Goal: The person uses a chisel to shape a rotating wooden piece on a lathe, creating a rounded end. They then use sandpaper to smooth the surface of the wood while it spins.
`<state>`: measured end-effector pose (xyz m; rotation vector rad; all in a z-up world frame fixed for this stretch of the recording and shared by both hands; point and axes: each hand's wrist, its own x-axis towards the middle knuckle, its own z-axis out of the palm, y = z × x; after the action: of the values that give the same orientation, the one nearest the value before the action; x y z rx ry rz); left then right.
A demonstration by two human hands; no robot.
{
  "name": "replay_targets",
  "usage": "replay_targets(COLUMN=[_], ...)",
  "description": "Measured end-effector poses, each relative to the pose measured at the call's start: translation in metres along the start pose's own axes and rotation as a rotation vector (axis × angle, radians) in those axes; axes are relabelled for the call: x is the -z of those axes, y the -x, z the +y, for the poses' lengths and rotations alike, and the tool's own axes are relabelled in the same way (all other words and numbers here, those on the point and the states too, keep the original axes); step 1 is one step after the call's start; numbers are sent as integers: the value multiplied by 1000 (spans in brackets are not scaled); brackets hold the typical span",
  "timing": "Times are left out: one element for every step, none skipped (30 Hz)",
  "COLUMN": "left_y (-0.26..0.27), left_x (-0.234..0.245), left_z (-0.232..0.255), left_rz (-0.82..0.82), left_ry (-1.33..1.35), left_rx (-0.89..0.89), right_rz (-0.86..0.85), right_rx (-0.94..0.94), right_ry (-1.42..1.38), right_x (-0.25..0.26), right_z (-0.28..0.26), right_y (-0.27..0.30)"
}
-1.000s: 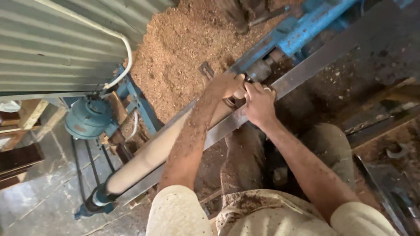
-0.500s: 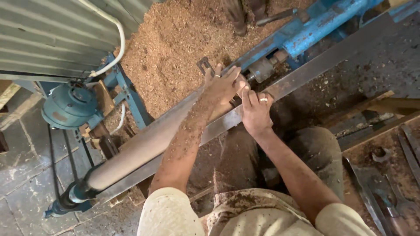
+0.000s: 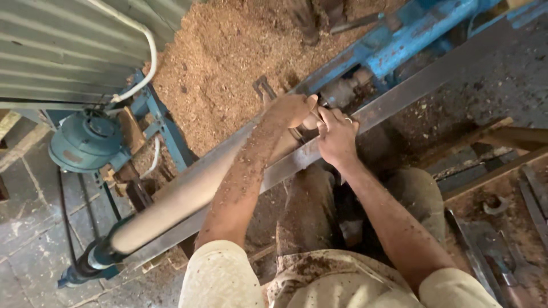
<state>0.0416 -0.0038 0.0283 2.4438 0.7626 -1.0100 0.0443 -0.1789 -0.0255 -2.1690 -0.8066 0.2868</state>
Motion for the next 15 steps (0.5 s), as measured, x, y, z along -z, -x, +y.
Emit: replay_targets(left_y=[-6,-9,-12,-15,-16,-15,-13,-10,-6,0,6,10,13,15,15], left_x=[2,0,-2,-1,0,3,5,12,18,19,21,23,24,19,14], left_z=[2,3,4,4,5,7,9,11,12,12,9,4,-2,-9,-18], left_rz=[-31,-35,-39,-37,-30,-25,-19,-7,5,11,110,211,313,428,544], left_ry=[0,6,13,17,-65,-147,-230,-234,-238,-236,-182,-126,-71,-141,-212], left_rx=[13,11,9,7,-60,-130,-199,-192,-185,-174,-267,-359,-449,-537,-622], right_rz=[-14,-39,-64,-65,-66,-66,-75,-82,-89,-80,-71,-63,-36,-15,5], right_rx=[-10,-23,-36,-44,-52,-62,-61,-49,-37,-22,-6,10,7,-2,-10], right_ry=[26,52,77,69,61,54,23,-6,-35,-80,-125,-169,-167,-163,-160], right_x=[0,0,-1,-3,-4,-4,-2,2,7,12,18,22,25,28,29], right_z=[2,5,7,9,9,11,11,11,10,10,9,6,4,2,0], right_y=[-6,-7,-7,-8,-8,-8,-7,-11,-14,-14,-14,-16,-17,-13,-9])
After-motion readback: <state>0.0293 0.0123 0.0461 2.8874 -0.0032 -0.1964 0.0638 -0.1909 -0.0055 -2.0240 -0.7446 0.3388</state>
